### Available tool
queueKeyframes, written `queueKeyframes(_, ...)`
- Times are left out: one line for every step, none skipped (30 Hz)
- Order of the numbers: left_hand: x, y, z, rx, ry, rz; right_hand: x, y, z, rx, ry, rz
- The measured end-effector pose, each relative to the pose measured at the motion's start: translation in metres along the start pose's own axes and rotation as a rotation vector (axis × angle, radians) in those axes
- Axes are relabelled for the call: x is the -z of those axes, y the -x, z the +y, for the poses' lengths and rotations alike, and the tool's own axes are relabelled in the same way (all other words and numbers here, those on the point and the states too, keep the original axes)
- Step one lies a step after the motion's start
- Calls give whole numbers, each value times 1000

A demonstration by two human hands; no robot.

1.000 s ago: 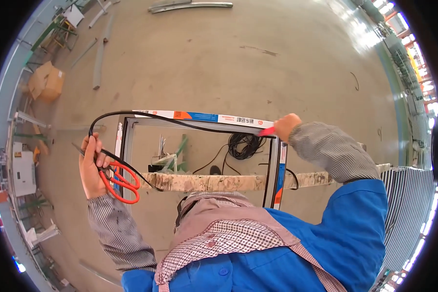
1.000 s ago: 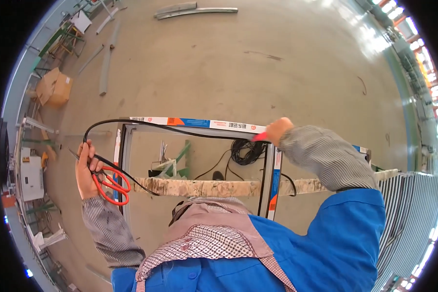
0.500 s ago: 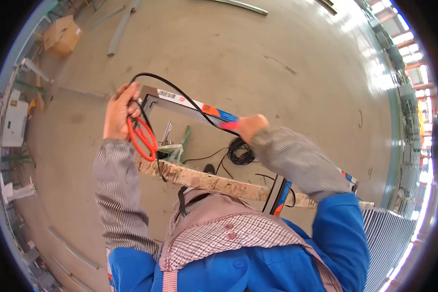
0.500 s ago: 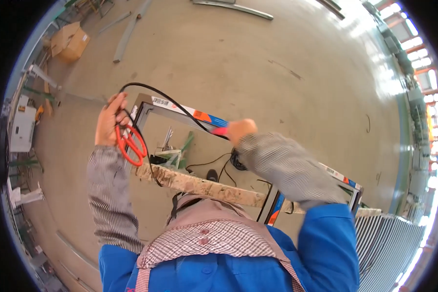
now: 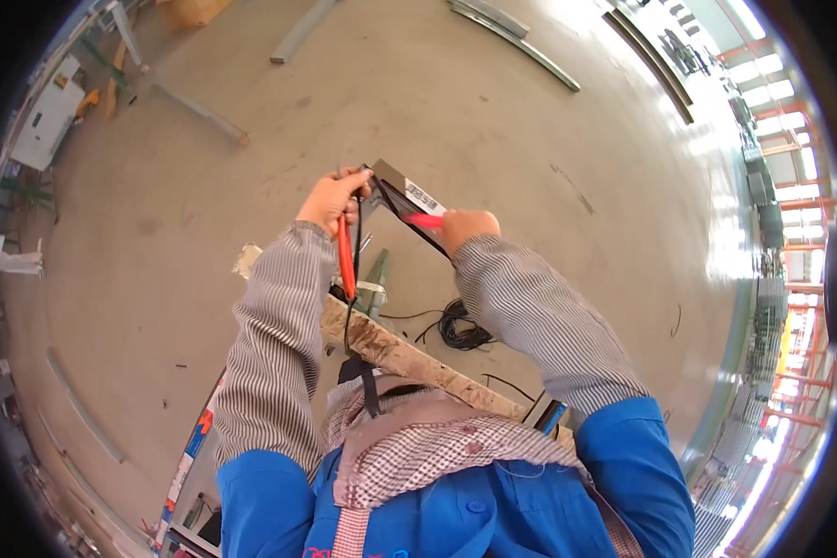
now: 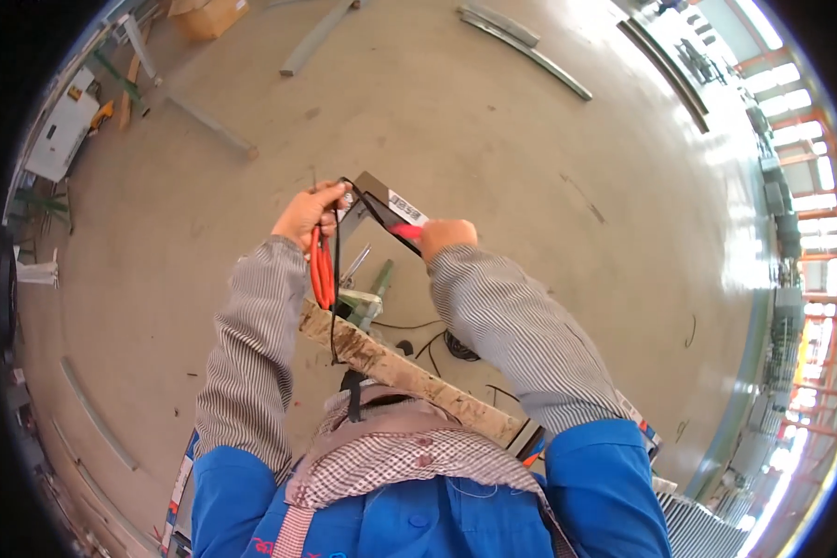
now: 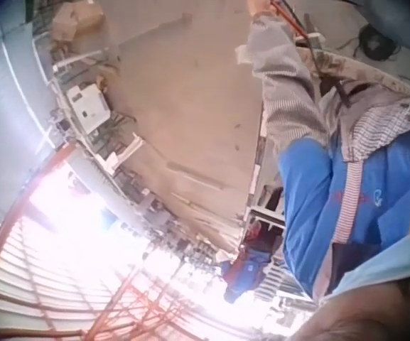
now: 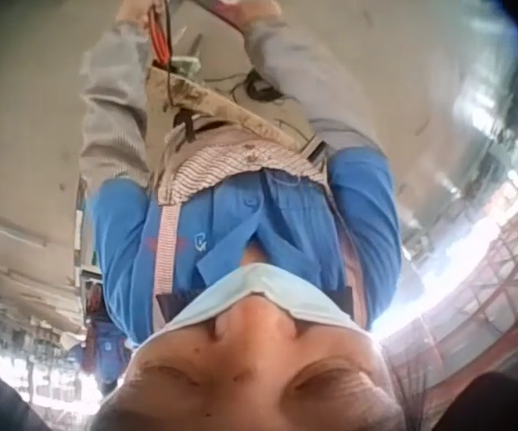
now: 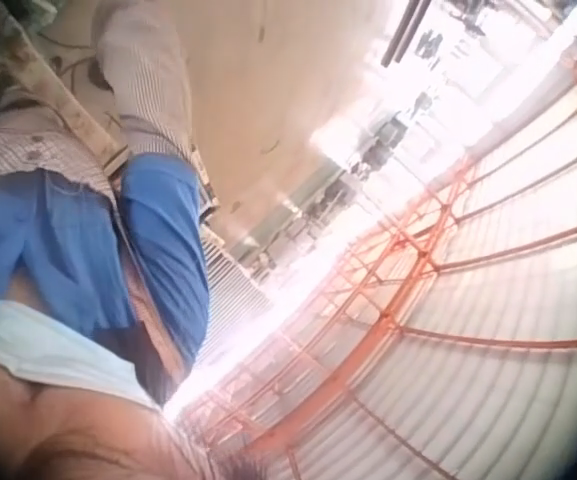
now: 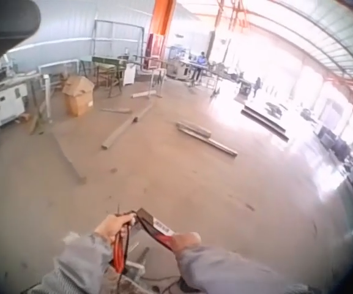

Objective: Applying sealant and assembling large metal frames on a factory floor.

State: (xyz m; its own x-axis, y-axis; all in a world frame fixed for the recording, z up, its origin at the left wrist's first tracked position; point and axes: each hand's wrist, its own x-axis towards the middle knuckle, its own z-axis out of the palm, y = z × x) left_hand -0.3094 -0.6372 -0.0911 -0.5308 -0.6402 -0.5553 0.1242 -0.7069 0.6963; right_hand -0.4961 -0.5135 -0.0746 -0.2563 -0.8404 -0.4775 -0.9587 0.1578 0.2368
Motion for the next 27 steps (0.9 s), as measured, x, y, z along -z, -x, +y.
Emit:
queueKeyframes(2, 2, 1, 37, -66, 23, 7, -10, -8, -11, -12, 21)
queueKeyframes(6, 3, 5, 38, -56, 23, 8, -17, -11, -29, -23, 37)
queueKeyframes(17, 13, 17, -3, -34, -20, 12, -17, -11, -44, -37, -23)
queueKeyframes(28, 22, 29, -43, -13, -63, 10, -13, -6, -32, -32, -24)
queueKeyframes(40, 24, 40, -52, 47, -98, 5, -5, 5, -12, 59, -81)
queueKeyframes(46, 29, 50, -53, 55, -90, 4, -2, 8, 17, 149, -135)
queueKeyframes(51, 33, 59, -101, 89, -81, 3, -4, 5, 26, 155, -137)
queueKeyframes(55, 32, 64, -151, 120, -78, 3, -6, 1, 36, 148, -94)
queueKeyframes(60, 24, 60, -172, 78, -82, 5, -7, -3, 47, 139, -50)
queueKeyframes(62, 18, 49, -172, 81, -81, 7, -14, -13, 48, 141, -51)
queueKeyframes(55, 6, 37, -126, 43, -68, 18, -24, -27, 0, 64, -1)
queueKeyframes(46, 1, 30, -83, 4, -48, 24, -33, -36, -41, -16, 53)
queueKeyframes(39, -1, 20, -49, 56, -3, 25, -39, -36, -47, -19, 53)
queueKeyframes(41, -1, 13, -40, 51, -9, 24, -39, -36, -31, -3, 61)
queueKeyframes(42, -4, 5, -53, 112, 8, 21, -38, -35, -18, 13, 68)
queueKeyframes(43, -5, -3, -64, 172, 23, 16, -32, -31, -32, 6, 61)
queueKeyframes(44, -6, -7, -66, 174, 42, 9, -22, -19, -51, -14, 32)
queueKeyframes(46, -5, -11, -53, 163, 27, -1, -9, -5, -71, -37, 1)
queueKeyframes(49, -3, -15, -57, 187, 45, -13, 10, 12, -77, -33, -7)
queueKeyframes(51, 1, -17, -61, 208, 60, -27, 36, 33, -87, -30, -15)
queueKeyframes(53, 0, -23, -46, 192, 32, -49, 61, 59, -142, 1, -126)
queueKeyframes(58, -5, -29, -31, 166, 36, -72, 91, 85, -171, 69, -108)
queueKeyframes(64, -9, -33, -20, 139, 45, -81, 120, 105, -226, 61, -258)
queueKeyframes(67, -15, -37, -7, 135, 48, -105, 152, 135, -251, 82, -279)
queueKeyframes(70, -17, -39, 8, 128, 51, -128, 181, 158, -276, 100, -302)
queueKeyframes(73, -14, -37, 13, 135, 73, -135, 206, 168, -307, 85, -306)
queueKeyframes(75, -12, -36, 23, 142, 94, -141, 230, 176, -330, 27, -201)
